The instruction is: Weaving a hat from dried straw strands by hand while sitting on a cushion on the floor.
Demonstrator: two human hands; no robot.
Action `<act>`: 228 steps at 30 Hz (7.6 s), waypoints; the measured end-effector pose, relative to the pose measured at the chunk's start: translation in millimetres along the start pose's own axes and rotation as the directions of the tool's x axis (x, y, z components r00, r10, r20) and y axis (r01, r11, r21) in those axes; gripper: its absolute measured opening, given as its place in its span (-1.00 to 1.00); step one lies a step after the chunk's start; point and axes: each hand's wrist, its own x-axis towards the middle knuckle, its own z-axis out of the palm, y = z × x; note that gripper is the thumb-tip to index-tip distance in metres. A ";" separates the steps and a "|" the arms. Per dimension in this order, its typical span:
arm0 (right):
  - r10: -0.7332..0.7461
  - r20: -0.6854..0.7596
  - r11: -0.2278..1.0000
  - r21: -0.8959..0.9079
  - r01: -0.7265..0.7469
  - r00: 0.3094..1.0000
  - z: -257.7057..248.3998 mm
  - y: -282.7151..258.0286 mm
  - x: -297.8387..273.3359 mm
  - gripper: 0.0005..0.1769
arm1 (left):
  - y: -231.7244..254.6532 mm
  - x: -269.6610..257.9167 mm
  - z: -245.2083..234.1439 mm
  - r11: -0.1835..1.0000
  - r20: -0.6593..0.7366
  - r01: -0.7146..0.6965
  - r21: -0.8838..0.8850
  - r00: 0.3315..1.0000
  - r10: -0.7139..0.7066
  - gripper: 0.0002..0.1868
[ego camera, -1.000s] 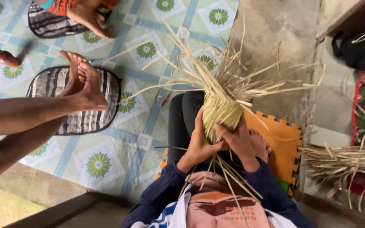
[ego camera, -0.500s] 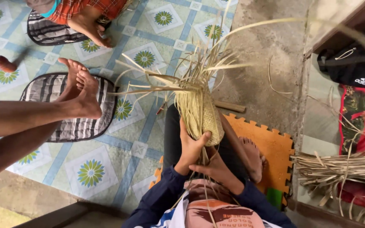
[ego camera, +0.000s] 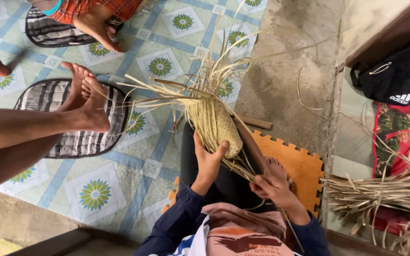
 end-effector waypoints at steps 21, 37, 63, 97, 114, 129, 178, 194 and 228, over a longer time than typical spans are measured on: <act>-0.362 -0.765 0.344 -0.641 -0.686 0.533 -80.8 0.7 -64.1 -0.41 | -26.9 -3.9 16.0 0.979 -0.078 0.023 -0.203 0.996 -0.039 -0.04; -0.436 -0.502 0.849 -0.505 0.157 0.747 62.3 -125.1 57.2 0.57 | -38.6 -11.9 33.3 0.975 0.185 -0.222 -0.008 0.958 0.219 0.36; -0.323 -0.358 0.347 -0.906 -0.242 0.876 24.3 -118.2 12.4 0.08 | 50.3 20.1 12.4 0.131 0.519 -0.750 0.649 0.562 0.644 -0.87; -0.483 -0.274 0.327 -0.937 -0.119 0.832 84.9 -22.9 -20.3 0.15 | 22.8 -22.3 -11.0 0.528 0.411 -0.497 0.688 0.867 0.280 -0.68; -0.788 -0.137 0.425 -0.827 0.369 0.601 75.2 -75.2 -8.4 -0.57 | 21.8 -18.8 -7.0 0.503 0.591 -0.634 0.587 0.761 0.268 -0.76; -0.738 -0.150 0.416 -0.869 0.268 0.658 68.3 -90.6 7.2 -0.73 | 130.7 -9.6 -15.3 -0.404 -0.020 -0.038 0.914 0.990 -0.139 -0.13; -0.770 -0.165 0.494 -0.765 0.414 0.616 60.7 -96.7 20.3 -0.84 | 78.6 -8.6 2.8 0.930 0.485 -0.178 0.322 0.874 -0.001 -0.62; -0.754 -0.197 0.576 -0.656 0.487 0.626 38.9 -97.4 21.6 -0.91 | 53.1 -18.6 -0.5 0.947 0.436 -0.171 0.272 0.899 0.037 -0.88; -0.872 -0.170 0.358 -0.861 0.362 0.459 69.3 -60.0 11.0 -0.87 | 48.3 15.1 -8.4 0.972 0.708 -0.039 0.231 0.692 -0.141 -0.77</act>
